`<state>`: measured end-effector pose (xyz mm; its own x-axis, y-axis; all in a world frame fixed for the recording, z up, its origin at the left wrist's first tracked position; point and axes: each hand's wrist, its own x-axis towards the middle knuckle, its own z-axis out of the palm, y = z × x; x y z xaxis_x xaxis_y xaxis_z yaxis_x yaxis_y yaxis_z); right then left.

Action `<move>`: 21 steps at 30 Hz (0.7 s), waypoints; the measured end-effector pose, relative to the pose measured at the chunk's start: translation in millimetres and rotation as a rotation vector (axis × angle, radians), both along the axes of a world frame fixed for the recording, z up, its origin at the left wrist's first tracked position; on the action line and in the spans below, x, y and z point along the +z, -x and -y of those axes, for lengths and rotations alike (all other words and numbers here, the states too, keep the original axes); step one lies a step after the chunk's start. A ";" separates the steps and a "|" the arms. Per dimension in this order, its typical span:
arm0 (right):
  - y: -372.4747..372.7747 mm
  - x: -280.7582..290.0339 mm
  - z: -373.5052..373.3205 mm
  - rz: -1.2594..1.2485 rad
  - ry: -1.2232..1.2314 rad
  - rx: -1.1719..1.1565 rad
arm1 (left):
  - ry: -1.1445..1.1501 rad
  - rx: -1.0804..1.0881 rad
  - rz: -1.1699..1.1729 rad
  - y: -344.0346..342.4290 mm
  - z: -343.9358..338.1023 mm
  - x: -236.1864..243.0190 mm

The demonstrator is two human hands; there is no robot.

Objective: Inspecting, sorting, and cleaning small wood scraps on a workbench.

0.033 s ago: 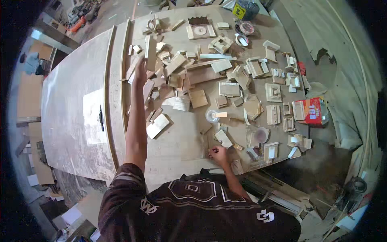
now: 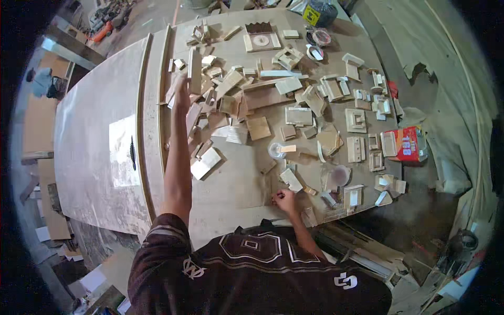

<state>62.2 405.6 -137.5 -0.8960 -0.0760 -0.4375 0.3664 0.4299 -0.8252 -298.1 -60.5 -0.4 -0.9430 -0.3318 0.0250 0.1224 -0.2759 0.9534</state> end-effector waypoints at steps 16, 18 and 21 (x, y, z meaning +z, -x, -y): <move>7.4 63.9 18.8 -0.099 0.064 0.229 | 0.096 -0.292 0.375 -321.5 -90.5 -3.5; 5.7 73.3 20.8 -0.019 0.063 0.262 | 0.107 -0.296 0.530 -344.7 -114.1 -11.3; 9.1 73.7 22.9 -0.112 0.158 0.248 | 0.049 -0.359 0.536 -370.3 -133.0 -21.8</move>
<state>53.1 382.7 -63.8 -0.8836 -0.3576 -0.3022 0.1689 0.3585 -0.9181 72.3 72.5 -22.2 -0.8809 -0.0035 -0.4733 -0.4662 -0.1658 0.8690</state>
